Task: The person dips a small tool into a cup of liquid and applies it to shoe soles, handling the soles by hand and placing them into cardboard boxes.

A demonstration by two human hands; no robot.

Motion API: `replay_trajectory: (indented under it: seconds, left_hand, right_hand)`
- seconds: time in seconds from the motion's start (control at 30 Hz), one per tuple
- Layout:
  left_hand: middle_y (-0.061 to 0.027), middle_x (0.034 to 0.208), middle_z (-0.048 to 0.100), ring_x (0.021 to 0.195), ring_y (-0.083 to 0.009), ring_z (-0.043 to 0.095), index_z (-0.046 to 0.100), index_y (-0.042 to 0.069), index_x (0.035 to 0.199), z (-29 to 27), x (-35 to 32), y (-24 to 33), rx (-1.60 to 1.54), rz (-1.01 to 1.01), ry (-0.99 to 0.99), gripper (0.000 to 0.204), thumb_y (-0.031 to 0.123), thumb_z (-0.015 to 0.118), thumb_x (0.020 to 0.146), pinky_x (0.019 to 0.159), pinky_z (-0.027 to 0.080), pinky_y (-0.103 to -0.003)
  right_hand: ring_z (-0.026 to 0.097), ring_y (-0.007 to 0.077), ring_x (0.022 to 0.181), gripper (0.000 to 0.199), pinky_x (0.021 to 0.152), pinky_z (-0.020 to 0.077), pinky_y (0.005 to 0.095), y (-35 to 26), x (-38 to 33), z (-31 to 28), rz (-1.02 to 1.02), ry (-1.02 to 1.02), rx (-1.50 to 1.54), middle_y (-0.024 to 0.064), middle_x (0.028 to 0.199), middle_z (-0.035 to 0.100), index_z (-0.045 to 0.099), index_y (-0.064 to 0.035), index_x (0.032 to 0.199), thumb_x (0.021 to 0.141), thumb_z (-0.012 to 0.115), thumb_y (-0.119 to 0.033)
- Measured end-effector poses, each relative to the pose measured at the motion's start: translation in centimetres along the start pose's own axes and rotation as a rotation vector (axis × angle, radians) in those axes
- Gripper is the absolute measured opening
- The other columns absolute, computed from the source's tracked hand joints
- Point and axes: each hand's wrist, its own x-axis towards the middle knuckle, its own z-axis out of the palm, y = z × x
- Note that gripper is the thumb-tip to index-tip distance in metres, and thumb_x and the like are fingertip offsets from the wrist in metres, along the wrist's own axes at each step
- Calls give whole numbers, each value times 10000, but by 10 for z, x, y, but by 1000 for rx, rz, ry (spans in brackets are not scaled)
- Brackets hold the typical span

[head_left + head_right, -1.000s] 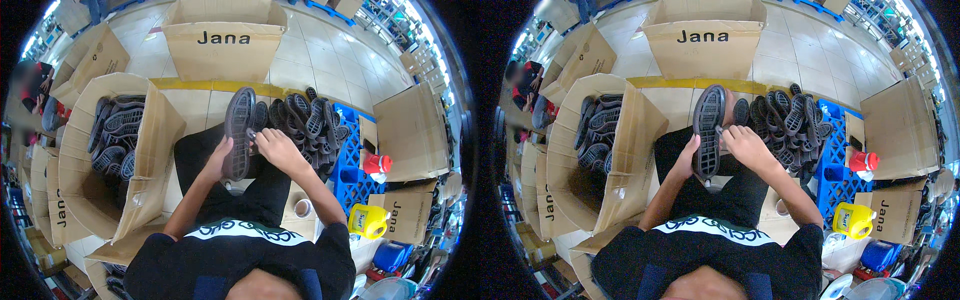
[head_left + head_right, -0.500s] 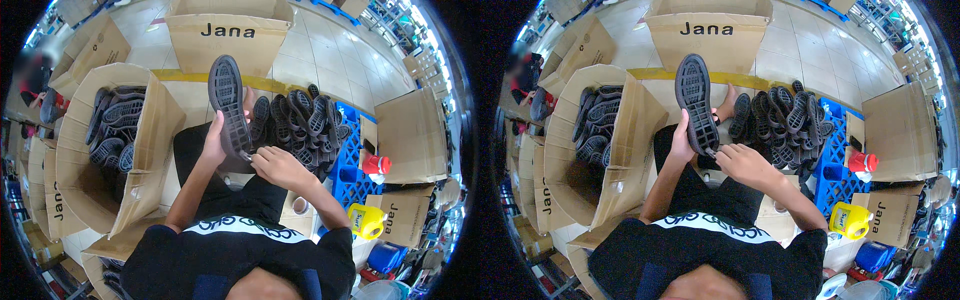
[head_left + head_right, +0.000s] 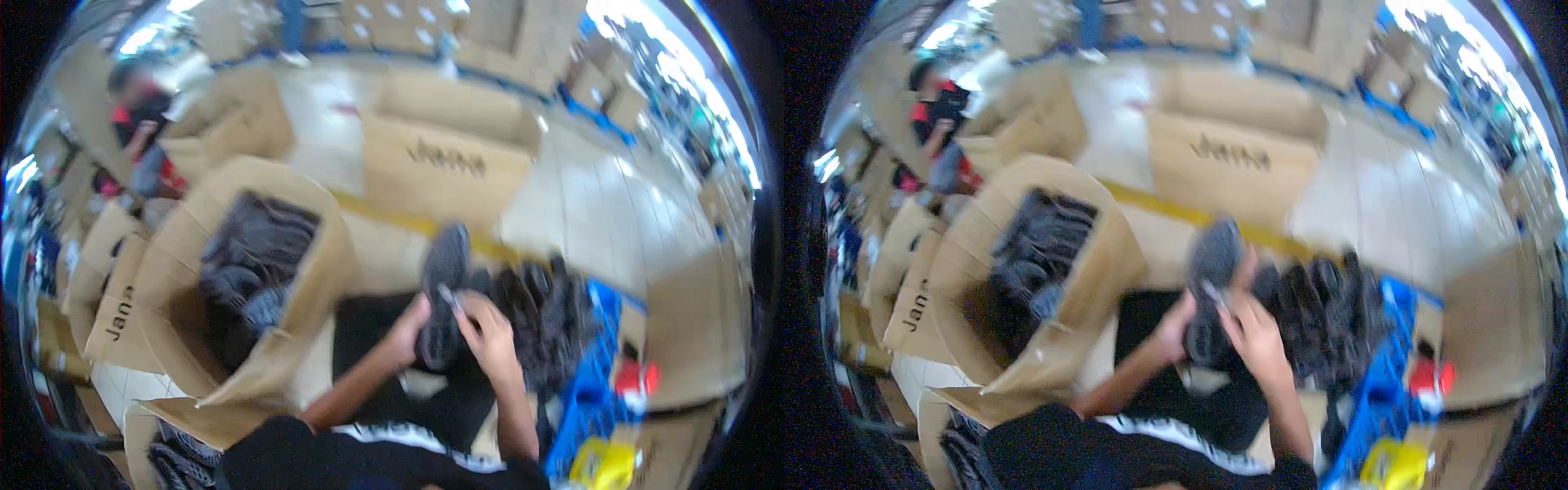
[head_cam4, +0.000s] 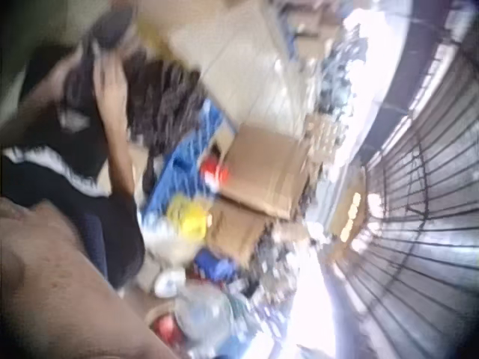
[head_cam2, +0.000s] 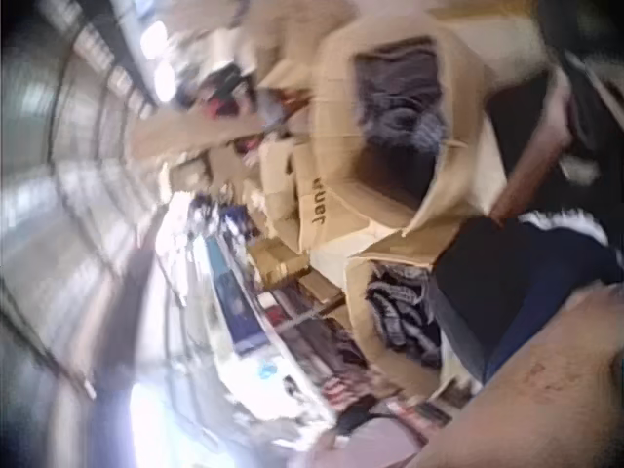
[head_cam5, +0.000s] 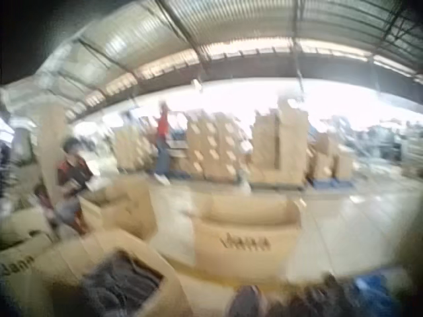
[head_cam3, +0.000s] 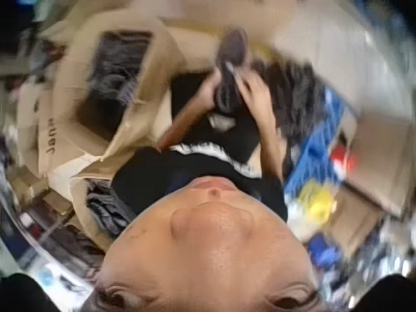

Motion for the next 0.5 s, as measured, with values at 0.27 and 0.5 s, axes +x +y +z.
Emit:
replay_trajectory:
  seconds: [0.27, 0.5]
  left_hand:
    - [-74, 1165, 577, 1080, -185, 564, 422, 85, 1311, 4, -25, 11, 145, -28, -98, 502, 459, 363, 982, 961, 446, -370]
    - [-104, 1153, 589, 1050, -207, 584, 449, 72, 1294, 6, -16, 10, 110, -43, -47, 553, 506, 370, 960, 914, 479, -387]
  right_hand:
    - [652, 297, 848, 135, 724, 527, 338, -13, -15, 3, 170, 21, 157, 167, 1014, 636, 586, 21, 950, 832, 644, -9]
    - [639, 316, 899, 127, 757, 524, 342, 2, -10, 4, 20, 39, 20, 168, 1051, 625, 603, 16, 969, 843, 607, 0]
